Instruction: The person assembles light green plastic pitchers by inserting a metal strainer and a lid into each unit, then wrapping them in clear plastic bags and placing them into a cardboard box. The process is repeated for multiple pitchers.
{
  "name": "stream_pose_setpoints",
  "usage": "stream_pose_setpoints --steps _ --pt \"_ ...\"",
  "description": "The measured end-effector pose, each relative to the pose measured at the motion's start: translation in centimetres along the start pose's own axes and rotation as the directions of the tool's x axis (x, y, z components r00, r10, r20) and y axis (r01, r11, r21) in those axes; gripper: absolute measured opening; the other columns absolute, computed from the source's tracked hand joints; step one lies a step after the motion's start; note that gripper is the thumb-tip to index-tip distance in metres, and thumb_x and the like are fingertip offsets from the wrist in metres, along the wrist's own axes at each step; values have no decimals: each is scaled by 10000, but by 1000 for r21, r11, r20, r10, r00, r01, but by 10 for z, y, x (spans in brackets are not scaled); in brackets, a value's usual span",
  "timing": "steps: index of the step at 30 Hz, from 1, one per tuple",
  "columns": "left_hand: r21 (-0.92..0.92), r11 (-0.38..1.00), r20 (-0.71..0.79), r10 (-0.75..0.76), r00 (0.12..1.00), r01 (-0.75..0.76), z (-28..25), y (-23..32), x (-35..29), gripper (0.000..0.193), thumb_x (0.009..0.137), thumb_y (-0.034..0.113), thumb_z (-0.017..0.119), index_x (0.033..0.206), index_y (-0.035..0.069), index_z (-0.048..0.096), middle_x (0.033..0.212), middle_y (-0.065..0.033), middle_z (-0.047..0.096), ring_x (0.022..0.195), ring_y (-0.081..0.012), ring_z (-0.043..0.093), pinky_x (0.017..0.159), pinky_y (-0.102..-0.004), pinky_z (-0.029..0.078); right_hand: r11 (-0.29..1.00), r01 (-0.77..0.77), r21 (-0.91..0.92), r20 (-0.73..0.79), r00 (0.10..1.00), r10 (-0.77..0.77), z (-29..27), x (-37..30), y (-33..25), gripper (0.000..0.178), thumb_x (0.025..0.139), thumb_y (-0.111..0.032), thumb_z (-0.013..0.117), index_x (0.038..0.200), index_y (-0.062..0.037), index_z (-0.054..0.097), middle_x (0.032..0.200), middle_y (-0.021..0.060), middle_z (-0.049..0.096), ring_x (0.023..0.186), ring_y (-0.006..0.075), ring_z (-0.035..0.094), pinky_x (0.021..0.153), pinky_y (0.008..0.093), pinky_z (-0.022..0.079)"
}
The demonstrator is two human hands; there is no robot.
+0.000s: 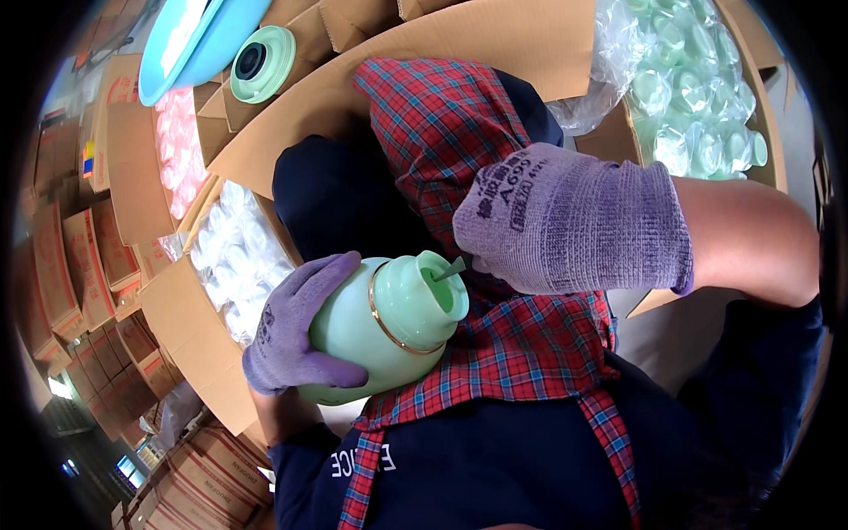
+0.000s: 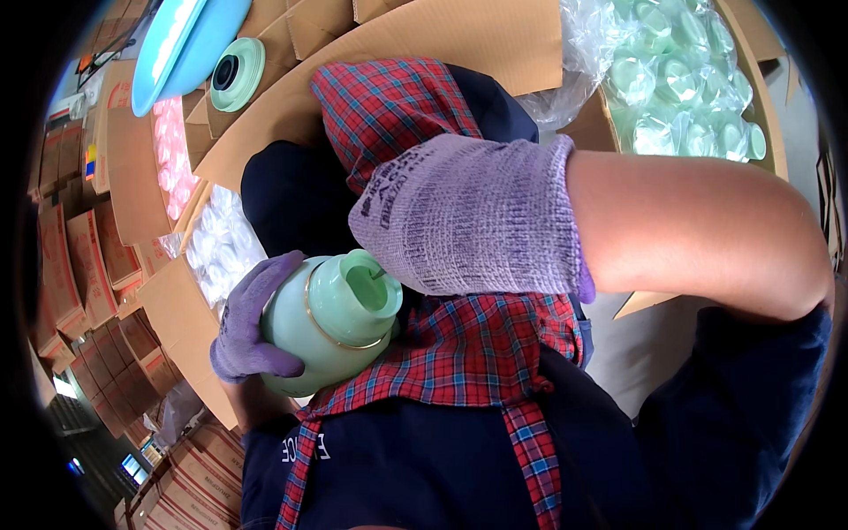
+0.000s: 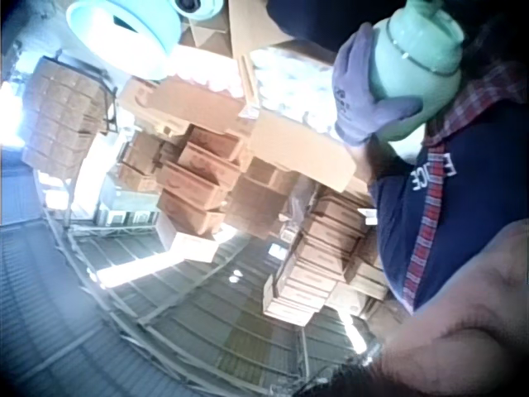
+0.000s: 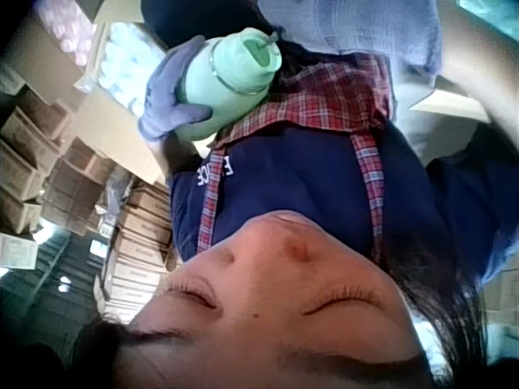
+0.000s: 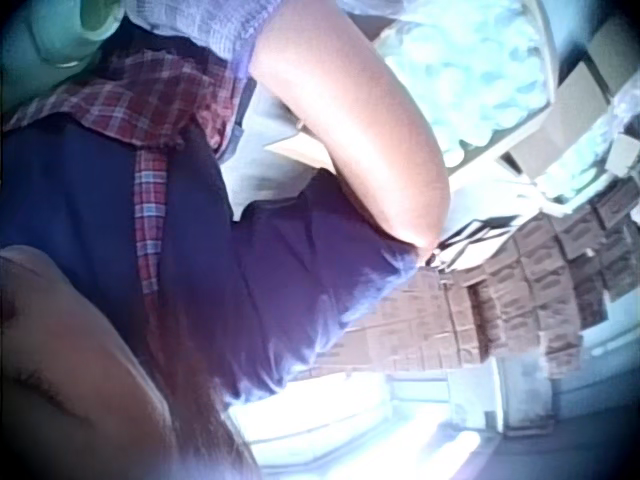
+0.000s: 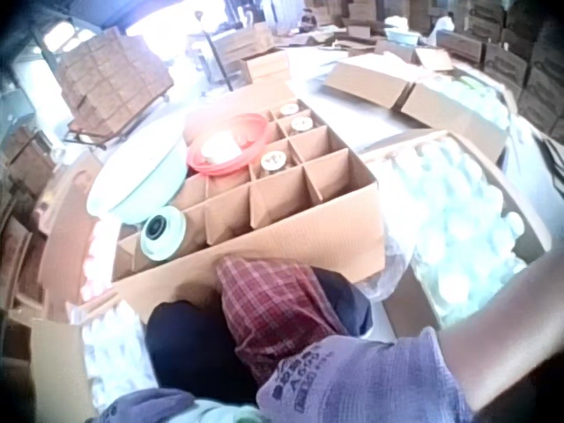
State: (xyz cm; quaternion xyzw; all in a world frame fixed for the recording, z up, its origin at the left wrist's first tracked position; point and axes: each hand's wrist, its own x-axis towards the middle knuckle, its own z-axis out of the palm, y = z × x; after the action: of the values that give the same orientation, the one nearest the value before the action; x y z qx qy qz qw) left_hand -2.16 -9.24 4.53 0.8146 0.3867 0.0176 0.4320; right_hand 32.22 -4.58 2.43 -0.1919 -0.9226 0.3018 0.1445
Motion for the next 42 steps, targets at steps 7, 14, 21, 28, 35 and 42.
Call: stream_pose_setpoints --steps 7,14,21,28,35,42 --pt "-41 999 43 -1 999 3 1 -13 -2 1217 466 592 893 1420 -49 492 1347 -260 569 1198 -414 599 1029 -440 474 968 54 -245 129 991 -23 -18 18 -11 86 869 -168 628 875 -85 651 757 66 654 724 225 677 615 354 534" --pt "-536 824 60 -180 982 184 18 -32 -16 1326 497 706 863 1457 -92 416 1407 -227 555 1277 -338 570 1085 -399 418 871 175 -459 20 982 -187 -25 22 -30 81 871 -154 622 907 -89 654 802 44 650 755 197 663 645 330 518" --pt "-768 583 183 -195 964 264 28 -24 -8 1404 453 615 948 1484 -118 340 1396 -172 556 1249 -236 561 1075 -362 433 876 157 -456 92 987 -129 -30 19 -53 132 885 -146 610 993 -77 644 913 38 635 831 178 638 717 310 512" --pt "-823 511 216 -125 968 249 36 -24 6 1349 418 482 974 1463 -127 378 1390 -164 566 1251 -239 565 1092 -359 423 892 63 -447 203 979 33 -34 -4 -77 196 900 -137 597 1078 -64 634 1025 32 620 907 160 612 788 291 506" --pt "-790 578 271 33 962 202 35 -19 40 1184 548 436 928 1446 -130 401 1397 -195 567 1267 -268 569 1104 -381 422 829 53 -557 5 998 -60 -2 -52 -64 152 841 -128 662 983 -76 661 824 41 646 754 216 661 654 329 522" --pt "18 983 -127 181 975 -180 12 14 55 804 832 346 759 1443 -69 443 1398 -228 544 1313 -347 521 1095 -396 397 886 -199 -418 -52 979 195 -9 -42 -39 87 795 -116 694 837 -51 735 822 118 725 796 294 718 653 391 556"
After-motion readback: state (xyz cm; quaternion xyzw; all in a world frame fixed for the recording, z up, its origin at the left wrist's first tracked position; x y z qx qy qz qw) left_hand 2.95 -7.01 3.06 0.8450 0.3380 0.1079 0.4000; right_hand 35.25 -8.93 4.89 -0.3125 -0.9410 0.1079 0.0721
